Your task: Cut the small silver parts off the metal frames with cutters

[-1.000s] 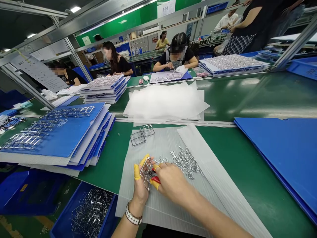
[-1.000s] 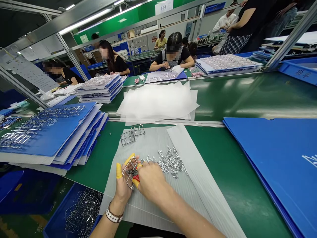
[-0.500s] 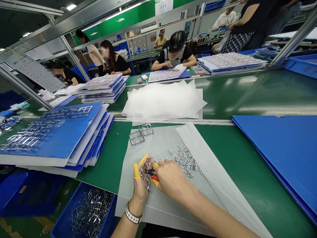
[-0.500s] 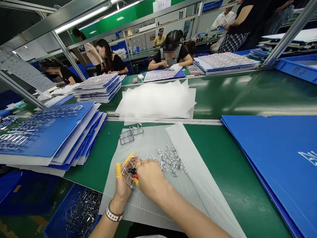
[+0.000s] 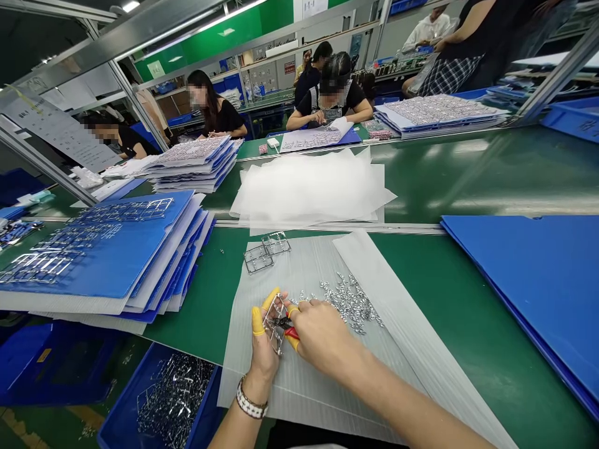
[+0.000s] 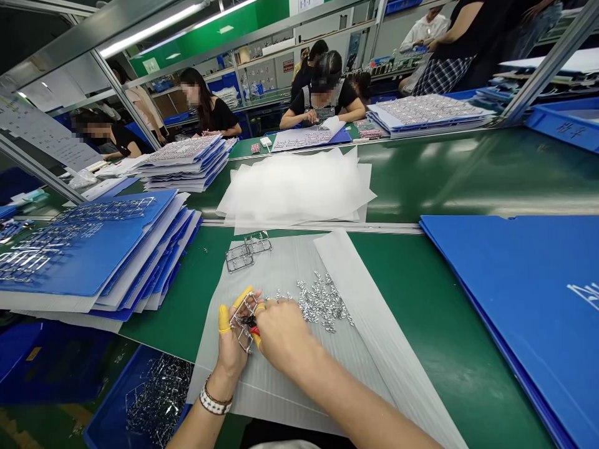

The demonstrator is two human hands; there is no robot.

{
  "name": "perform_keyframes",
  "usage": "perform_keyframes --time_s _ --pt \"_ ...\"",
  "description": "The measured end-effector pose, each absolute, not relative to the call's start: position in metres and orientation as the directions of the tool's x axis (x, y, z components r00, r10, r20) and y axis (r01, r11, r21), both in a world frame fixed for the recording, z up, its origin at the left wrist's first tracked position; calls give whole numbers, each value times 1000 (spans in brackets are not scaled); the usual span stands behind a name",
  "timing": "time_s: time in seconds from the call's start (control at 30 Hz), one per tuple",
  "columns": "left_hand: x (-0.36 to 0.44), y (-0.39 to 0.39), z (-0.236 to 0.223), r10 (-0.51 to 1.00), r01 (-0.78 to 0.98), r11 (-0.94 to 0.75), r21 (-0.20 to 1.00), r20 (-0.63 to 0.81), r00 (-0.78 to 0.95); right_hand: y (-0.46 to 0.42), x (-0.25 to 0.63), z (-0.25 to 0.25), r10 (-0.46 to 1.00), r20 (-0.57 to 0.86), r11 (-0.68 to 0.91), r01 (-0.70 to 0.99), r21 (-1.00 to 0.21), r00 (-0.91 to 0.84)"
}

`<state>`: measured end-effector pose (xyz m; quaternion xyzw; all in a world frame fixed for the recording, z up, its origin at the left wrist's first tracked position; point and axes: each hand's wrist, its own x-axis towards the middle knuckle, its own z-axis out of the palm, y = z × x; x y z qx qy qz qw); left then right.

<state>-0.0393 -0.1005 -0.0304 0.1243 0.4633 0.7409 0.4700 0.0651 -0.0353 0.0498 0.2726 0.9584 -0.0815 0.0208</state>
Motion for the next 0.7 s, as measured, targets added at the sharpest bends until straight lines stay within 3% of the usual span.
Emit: perform_keyframes --time_s 0.33,0.7 --pt "-37 -98 -12 840 -657 -131 743 -269 -472 -17 76 49 616 -93 770 623 -135 -782" --pt "-35 -98 -15 830 -634 -136 761 -261 -492 -16 68 45 637 -96 750 643 -152 -765"
